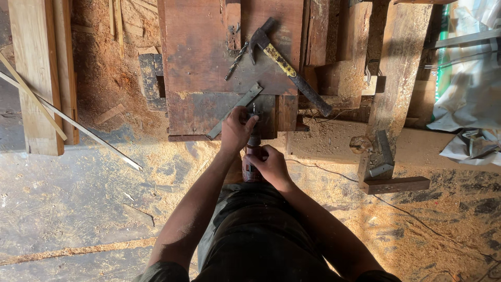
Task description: The person adjusts a hole saw bit on a corded drill, then uses a hammer to tap the bit while holding it against a metal plate. The person repeats the tapping action several times before moving the drill to another area.
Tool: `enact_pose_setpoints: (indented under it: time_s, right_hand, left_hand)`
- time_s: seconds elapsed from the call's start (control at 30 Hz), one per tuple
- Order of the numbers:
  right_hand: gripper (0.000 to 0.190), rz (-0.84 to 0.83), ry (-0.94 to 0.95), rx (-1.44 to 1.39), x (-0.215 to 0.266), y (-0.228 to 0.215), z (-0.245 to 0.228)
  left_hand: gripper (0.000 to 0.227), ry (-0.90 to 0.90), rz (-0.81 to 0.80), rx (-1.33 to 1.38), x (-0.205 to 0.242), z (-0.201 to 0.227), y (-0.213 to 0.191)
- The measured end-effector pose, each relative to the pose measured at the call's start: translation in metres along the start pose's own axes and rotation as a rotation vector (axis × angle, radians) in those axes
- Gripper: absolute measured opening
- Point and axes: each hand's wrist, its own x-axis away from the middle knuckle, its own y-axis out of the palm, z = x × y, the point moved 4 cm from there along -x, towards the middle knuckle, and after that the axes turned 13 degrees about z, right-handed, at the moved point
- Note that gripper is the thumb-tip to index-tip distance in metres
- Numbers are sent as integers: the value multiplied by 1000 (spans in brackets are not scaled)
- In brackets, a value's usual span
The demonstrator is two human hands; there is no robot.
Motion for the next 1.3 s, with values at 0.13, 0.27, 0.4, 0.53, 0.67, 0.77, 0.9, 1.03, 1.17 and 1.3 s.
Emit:
enact_pose_setpoints:
  time_s: [0.13,0.27,0.4,0.53,0.67,0.77,0.9,1.03,1.17,1.3]
  right_hand:
    - [31,-212,-89,-220,13,11,2]
    - [25,-292,-185,-272,1,13,11]
    - [29,-255,-136,-220,-9,18,28]
    - [39,-204,-121,-162,-3,22,42]
    - [41,-278,-37,-399,-14,26,34]
    - [38,-258,-99,-302,-11,33,36]
    - [37,-273,-32,-429,-4,34,39]
    - [43,-255,-65,-450,-15,38,36]
    - [37,-266,-137,-313,-16,37,55]
    - [36,-282,-175,-213,-26,33,62]
  left_hand:
    - [36,-10,-17,16,2,-6,-1]
    - [37,13,-18,39,3,-8,0]
    - [40,33,-26,58,2,-8,-2]
    - [43,19,-43,-5,8,-6,-5]
    - [42,49,-60,-19,-2,2,-5]
    - [44,67,-60,36,-4,-3,-4]
    - [40,111,-32,15,0,-4,-1]
    - [41,153,0,14,-4,1,-2]
    - [51,187,37,-74,2,3,2]
    - [54,33,-12,-150,-9,3,9]
